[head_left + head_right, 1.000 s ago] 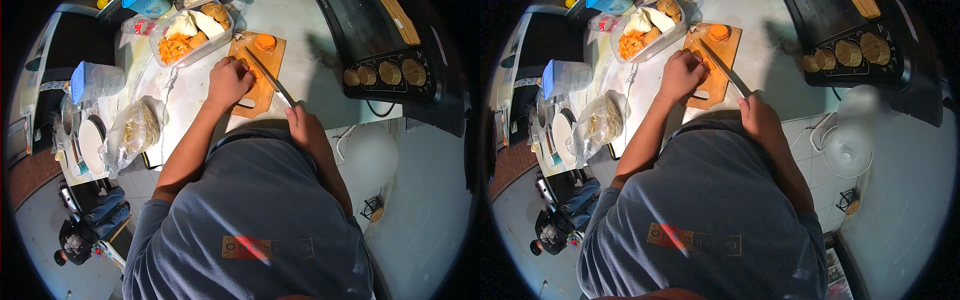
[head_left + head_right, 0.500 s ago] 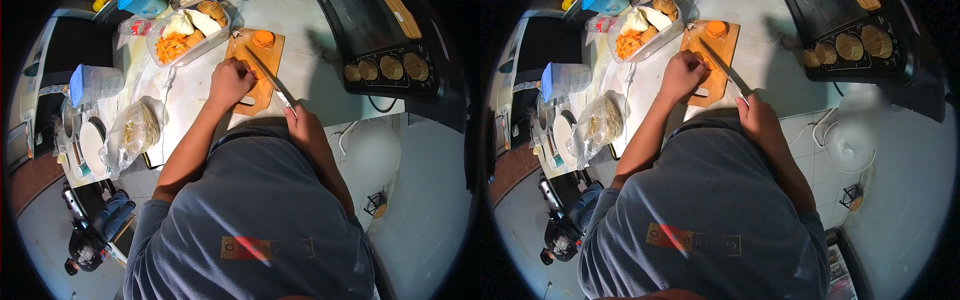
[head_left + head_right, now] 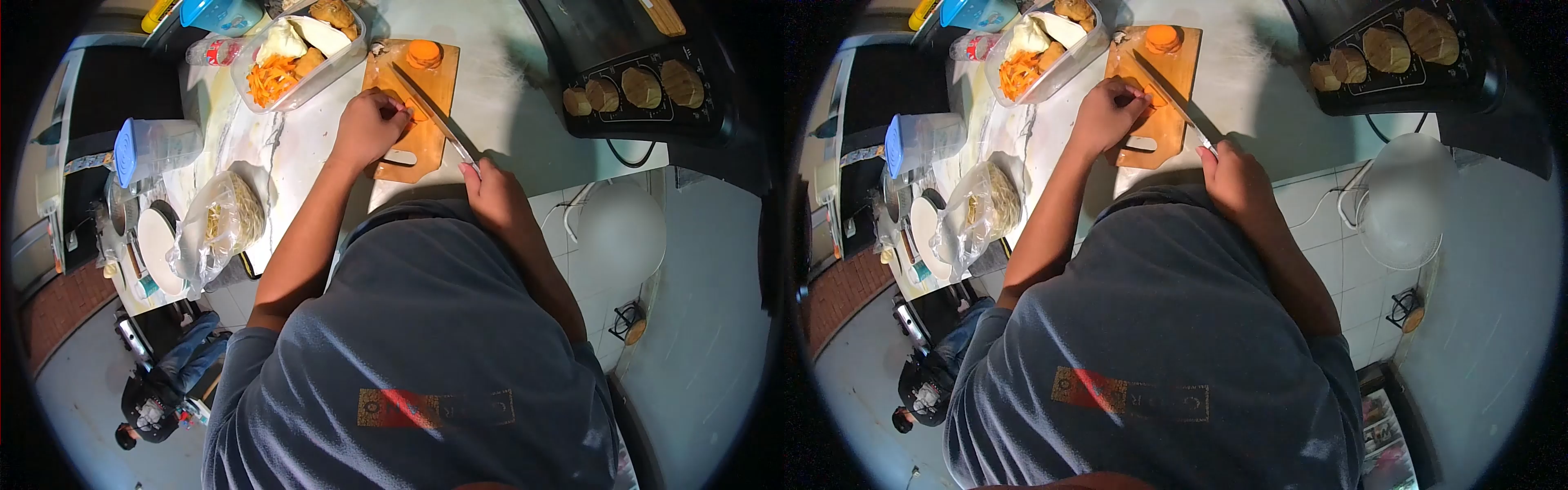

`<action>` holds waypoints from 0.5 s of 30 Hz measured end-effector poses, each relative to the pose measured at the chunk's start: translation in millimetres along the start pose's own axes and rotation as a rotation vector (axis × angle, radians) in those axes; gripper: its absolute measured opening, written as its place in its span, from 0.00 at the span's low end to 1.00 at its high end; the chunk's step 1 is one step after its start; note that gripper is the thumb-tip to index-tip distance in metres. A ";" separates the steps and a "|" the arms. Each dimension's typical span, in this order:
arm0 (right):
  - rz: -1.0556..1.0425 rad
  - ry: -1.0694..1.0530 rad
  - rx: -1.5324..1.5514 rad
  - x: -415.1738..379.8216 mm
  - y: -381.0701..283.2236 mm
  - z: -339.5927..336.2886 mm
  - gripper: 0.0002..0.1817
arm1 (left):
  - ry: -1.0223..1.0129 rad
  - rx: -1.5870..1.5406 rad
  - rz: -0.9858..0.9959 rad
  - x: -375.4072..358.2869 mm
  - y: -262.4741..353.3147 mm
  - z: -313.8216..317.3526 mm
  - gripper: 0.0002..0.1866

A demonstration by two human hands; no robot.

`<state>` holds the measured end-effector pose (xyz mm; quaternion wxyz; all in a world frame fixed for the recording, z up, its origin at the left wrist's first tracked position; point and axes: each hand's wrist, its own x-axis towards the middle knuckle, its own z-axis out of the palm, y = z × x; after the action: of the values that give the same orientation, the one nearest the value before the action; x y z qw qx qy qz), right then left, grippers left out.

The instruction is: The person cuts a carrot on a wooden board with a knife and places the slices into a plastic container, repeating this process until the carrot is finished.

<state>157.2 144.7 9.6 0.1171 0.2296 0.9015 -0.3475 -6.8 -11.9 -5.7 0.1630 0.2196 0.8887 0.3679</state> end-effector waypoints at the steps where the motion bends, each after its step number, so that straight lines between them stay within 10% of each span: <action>1: 0.021 -0.006 -0.005 -0.1 0.6 -0.4 0.22 | -0.003 0.001 0.001 -0.3 0.5 -0.2 0.12; 15: 0.054 0.014 -0.087 -7.8 -1.5 -3.8 0.21 | -0.094 -0.159 -0.195 1.5 4.0 -3.5 0.11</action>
<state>163.1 143.8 16.1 0.1301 0.2509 0.9100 -0.3033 -8.6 -10.7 -0.6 0.2564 0.1358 0.8653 0.4089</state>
